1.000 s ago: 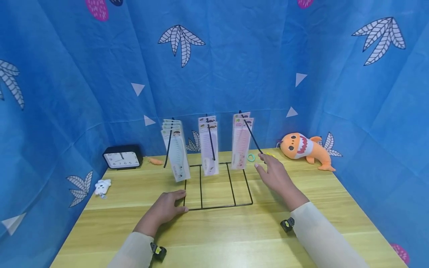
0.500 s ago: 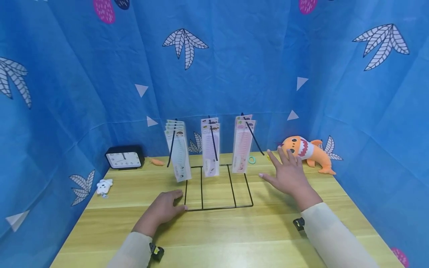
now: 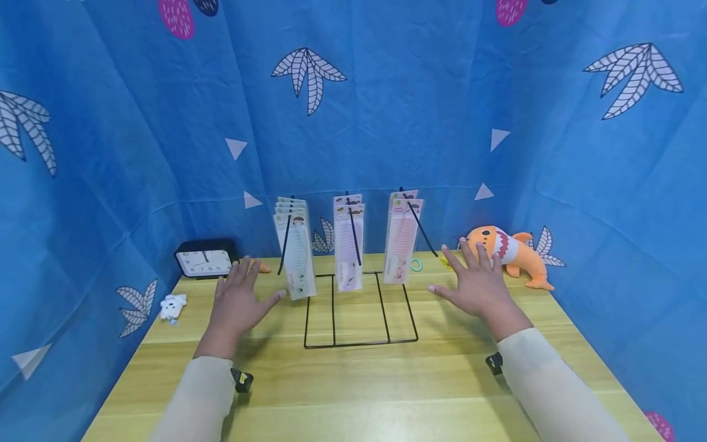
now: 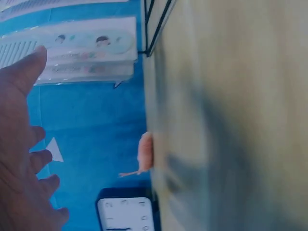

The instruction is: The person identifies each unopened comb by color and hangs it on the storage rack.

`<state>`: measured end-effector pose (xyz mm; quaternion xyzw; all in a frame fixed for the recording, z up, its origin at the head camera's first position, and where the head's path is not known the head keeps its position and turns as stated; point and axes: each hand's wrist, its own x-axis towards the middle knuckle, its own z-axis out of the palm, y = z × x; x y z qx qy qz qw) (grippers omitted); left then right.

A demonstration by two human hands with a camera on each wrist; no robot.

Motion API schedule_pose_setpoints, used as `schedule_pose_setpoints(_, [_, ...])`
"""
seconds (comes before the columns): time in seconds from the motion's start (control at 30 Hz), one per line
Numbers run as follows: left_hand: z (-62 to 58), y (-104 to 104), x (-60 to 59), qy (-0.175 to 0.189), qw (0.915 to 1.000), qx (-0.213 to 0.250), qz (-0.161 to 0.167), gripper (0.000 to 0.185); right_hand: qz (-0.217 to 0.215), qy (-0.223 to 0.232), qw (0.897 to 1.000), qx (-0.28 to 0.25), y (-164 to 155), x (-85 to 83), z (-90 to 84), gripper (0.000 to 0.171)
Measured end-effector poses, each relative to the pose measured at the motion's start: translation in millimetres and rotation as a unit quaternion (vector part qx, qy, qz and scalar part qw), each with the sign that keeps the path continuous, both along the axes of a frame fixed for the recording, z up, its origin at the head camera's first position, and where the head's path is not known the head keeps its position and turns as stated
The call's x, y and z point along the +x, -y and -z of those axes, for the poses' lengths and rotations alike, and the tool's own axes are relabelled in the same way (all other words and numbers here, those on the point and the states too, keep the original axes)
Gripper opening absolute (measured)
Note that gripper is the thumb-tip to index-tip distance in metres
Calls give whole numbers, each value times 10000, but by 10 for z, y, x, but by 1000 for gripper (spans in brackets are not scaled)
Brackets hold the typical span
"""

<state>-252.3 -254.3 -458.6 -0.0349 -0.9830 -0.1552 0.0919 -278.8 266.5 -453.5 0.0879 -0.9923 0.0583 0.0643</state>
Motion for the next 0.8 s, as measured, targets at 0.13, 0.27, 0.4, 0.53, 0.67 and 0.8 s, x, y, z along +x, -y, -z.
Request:
schedule_pose_setpoints(0.13, [-109, 36, -105, -87, 9994, -314, -122, 114, 16, -34, 10000, 5, -12, -18, -5, 109])
schedule_pose_setpoints(0.27, [-153, 84, -173, -26, 9982, -557, -221, 116, 60, -105, 9999, 25, -5, -30, 6, 108])
schedule_pose_setpoints(0.4, [-151, 109, -199, 86, 9972, -681, -312, 125, 119, -179, 9997, 64, -1, -32, 38, 107])
schedule_pose_setpoints(0.53, [-129, 112, -220, 144, 9966, -733, -336, 130, 147, -117, 9998, 47, -10, -18, 58, 107])
schedule_pose_setpoints(0.67, [-120, 97, -239, 166, 9964, -762, -332, 130, 174, -34, 9998, -26, -10, 4, 44, 108])
schedule_pose_setpoints(0.8, [-109, 93, -243, 164, 9964, -770, -305, 128, 157, -15, 9998, -82, 4, 11, 40, 109])
